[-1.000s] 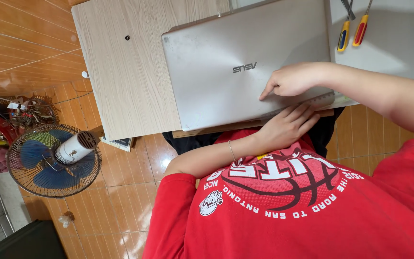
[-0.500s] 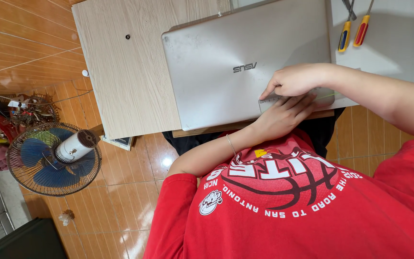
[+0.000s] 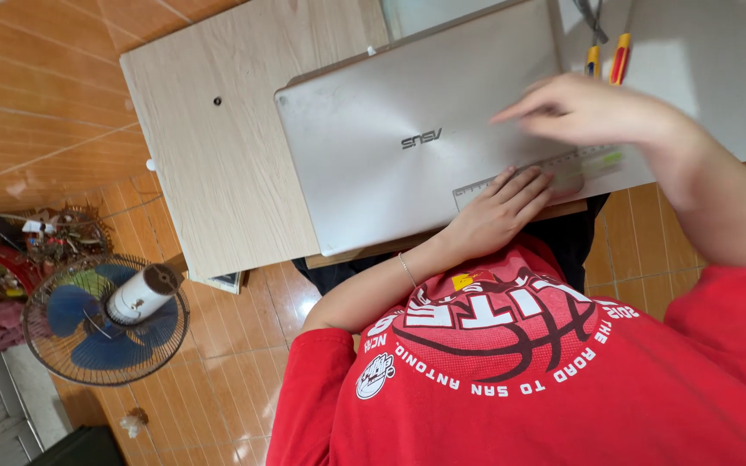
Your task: Measuring dimensions of the laptop casing and unscrewing the back panel for repair.
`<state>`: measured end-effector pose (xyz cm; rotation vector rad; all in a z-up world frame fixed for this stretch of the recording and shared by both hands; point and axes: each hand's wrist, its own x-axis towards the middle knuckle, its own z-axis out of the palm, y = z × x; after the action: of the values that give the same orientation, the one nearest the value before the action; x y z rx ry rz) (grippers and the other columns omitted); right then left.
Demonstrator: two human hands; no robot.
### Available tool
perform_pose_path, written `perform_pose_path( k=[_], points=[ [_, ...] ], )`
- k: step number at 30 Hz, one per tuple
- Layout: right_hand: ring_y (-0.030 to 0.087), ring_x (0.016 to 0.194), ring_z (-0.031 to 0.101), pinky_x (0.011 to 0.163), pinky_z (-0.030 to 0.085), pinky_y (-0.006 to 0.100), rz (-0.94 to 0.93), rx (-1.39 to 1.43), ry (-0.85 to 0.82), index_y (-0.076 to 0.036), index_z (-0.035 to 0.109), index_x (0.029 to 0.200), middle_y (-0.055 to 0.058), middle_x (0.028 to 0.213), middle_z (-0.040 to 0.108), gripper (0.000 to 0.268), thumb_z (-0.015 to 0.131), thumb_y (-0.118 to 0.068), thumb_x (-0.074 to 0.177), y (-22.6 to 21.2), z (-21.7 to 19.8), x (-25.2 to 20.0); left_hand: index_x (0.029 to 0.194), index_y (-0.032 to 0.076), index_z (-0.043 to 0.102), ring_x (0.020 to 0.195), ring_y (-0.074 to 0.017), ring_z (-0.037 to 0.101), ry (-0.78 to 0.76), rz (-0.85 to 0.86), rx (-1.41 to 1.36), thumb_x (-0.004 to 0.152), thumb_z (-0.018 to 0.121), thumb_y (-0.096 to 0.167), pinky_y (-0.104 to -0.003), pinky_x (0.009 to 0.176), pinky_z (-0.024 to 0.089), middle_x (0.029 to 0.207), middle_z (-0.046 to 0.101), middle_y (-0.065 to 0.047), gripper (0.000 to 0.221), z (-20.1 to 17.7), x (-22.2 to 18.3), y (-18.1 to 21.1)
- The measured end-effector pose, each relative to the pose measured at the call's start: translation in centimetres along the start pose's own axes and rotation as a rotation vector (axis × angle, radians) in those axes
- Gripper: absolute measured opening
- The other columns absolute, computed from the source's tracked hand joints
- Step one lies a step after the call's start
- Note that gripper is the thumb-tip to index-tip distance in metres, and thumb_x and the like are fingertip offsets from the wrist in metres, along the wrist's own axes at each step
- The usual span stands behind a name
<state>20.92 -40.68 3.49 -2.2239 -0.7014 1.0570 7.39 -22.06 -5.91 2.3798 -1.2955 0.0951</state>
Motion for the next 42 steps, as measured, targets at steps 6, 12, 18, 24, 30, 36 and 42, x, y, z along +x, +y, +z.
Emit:
perform_pose_path(
  k=[6,12,18,24,30,36,42],
  points=[
    [0.032,0.083,0.068,0.081,0.053,0.043,0.44,-0.397,0.725,-0.004,0.079,0.101,0.016,0.085,0.071,0.047,0.067,-0.049,0.106,10.1,5.7,-9.5,0.144,0.001,0.053,0.15,-0.0321,0.042,0.054,-0.038,-0.031,0.097,0.053,0.015,-0.05,0.128,0.032,0.159,0.045,-0.016,0.049,-0.7,0.1,0.4],
    [0.023,0.068,0.063,0.059,0.05,0.032,0.471,0.599,0.78,0.002,0.071,0.102,0.013,0.083,0.071,0.034,0.074,-0.032,0.1,11.0,10.4,-8.5,0.141,0.002,0.055,0.15,-0.0347,0.042,0.04,-0.119,-0.088,0.093,0.056,0.014,-0.052,0.126,0.033,0.158,0.045,-0.019,0.05,-1.6,0.6,1.6],
    [0.019,0.075,0.072,0.063,0.054,0.028,-0.061,1.078,0.901,0.001,0.065,0.109,0.011,0.09,0.073,0.01,0.062,-0.009,0.107,7.6,7.5,-8.8,0.146,0.013,0.054,0.146,-0.0381,0.046,0.287,-0.184,-0.267,0.091,0.067,0.01,-0.051,0.124,0.041,0.162,0.036,-0.018,0.056,-7.4,0.1,0.2],
    [0.021,0.077,0.071,0.069,0.058,0.032,-0.34,1.106,1.067,0.0,0.063,0.112,0.013,0.091,0.071,0.008,0.063,-0.007,0.112,5.1,6.5,-3.9,0.14,0.006,0.057,0.094,-0.0198,0.074,0.202,-0.674,-1.198,0.097,0.068,0.015,-0.031,0.074,0.06,0.121,0.074,-0.018,0.046,-11.4,-6.1,-6.4],
    [0.02,0.074,0.072,0.065,0.059,0.032,-0.327,1.08,0.838,0.0,0.063,0.107,0.015,0.09,0.073,0.009,0.066,-0.008,0.103,1.6,8.8,0.1,0.104,0.001,0.068,0.086,-0.0172,0.071,0.768,-0.909,-1.389,0.102,0.062,0.014,-0.028,0.066,0.057,0.1,0.074,-0.008,0.014,-13.2,-11.1,-13.7],
    [0.014,0.083,0.07,0.074,0.058,0.028,-0.177,0.928,0.839,0.003,0.063,0.125,0.013,0.104,0.074,0.026,0.062,-0.01,0.102,2.8,8.7,0.8,0.105,-0.001,0.067,0.082,-0.0166,0.071,1.308,-1.022,-0.919,0.105,0.062,0.016,-0.03,0.077,0.064,0.096,0.073,-0.01,0.018,-18.3,-19.4,-27.5],
    [0.011,0.087,0.067,0.079,0.055,0.025,-0.034,0.798,1.161,0.005,0.068,0.122,0.009,0.105,0.072,0.016,0.065,-0.004,0.108,8.1,8.8,-2.0,0.107,-0.008,0.067,0.08,-0.0204,0.076,1.291,-1.167,-1.028,0.1,0.067,0.009,-0.03,0.072,0.065,0.093,0.076,-0.014,0.018,-14.7,-23.3,-36.5]
  ],
)
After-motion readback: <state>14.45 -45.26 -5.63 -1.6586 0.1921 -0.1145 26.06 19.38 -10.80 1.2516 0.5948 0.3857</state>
